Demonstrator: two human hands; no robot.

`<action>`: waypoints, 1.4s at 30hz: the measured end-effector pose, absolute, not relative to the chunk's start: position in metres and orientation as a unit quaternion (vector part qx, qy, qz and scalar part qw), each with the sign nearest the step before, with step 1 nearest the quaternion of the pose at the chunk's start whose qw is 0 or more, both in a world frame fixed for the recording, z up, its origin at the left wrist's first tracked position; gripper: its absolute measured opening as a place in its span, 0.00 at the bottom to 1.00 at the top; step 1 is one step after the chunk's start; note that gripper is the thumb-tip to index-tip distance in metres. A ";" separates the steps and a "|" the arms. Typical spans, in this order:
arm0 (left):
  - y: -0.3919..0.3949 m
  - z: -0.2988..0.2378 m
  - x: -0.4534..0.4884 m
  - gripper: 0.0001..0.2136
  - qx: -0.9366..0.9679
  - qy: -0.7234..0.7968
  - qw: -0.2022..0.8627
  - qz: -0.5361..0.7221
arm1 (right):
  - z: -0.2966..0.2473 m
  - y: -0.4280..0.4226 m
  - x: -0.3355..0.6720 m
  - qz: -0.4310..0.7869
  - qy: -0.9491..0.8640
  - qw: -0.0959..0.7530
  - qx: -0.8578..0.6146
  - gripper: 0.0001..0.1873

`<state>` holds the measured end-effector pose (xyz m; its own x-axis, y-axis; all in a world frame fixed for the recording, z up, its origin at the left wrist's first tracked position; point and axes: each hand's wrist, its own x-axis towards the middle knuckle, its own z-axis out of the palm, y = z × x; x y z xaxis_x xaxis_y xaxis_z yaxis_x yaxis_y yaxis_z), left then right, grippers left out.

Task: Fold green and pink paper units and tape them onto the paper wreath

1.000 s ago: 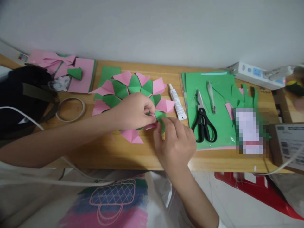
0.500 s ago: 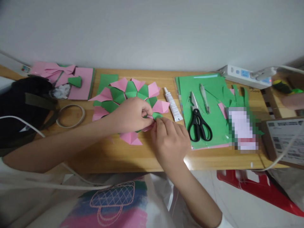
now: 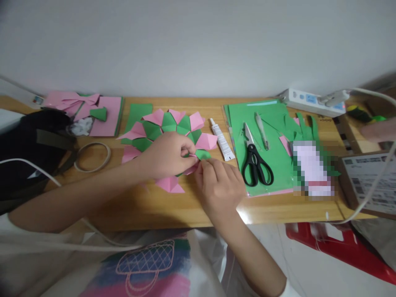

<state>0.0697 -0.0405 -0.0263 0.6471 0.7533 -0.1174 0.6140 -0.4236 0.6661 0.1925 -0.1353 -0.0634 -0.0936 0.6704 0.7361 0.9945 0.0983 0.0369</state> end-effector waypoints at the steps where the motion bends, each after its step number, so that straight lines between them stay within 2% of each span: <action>1: -0.041 -0.026 0.070 0.09 0.839 0.408 0.347 0.098 | -0.063 -0.136 0.193 -0.280 -0.682 0.290 -0.610 0.06; 18: -0.041 -0.025 0.072 0.08 0.844 0.412 0.335 0.075 | -0.066 -0.140 0.195 -0.259 -0.676 0.300 -0.622 0.05; 33: -0.041 -0.023 0.071 0.13 0.839 0.400 0.360 0.077 | -0.061 -0.139 0.198 -0.250 -0.698 0.255 -0.620 0.01; 42: -0.042 -0.024 0.070 0.13 0.834 0.407 0.358 0.098 | -0.060 -0.141 0.195 -0.238 -0.702 0.268 -0.615 0.02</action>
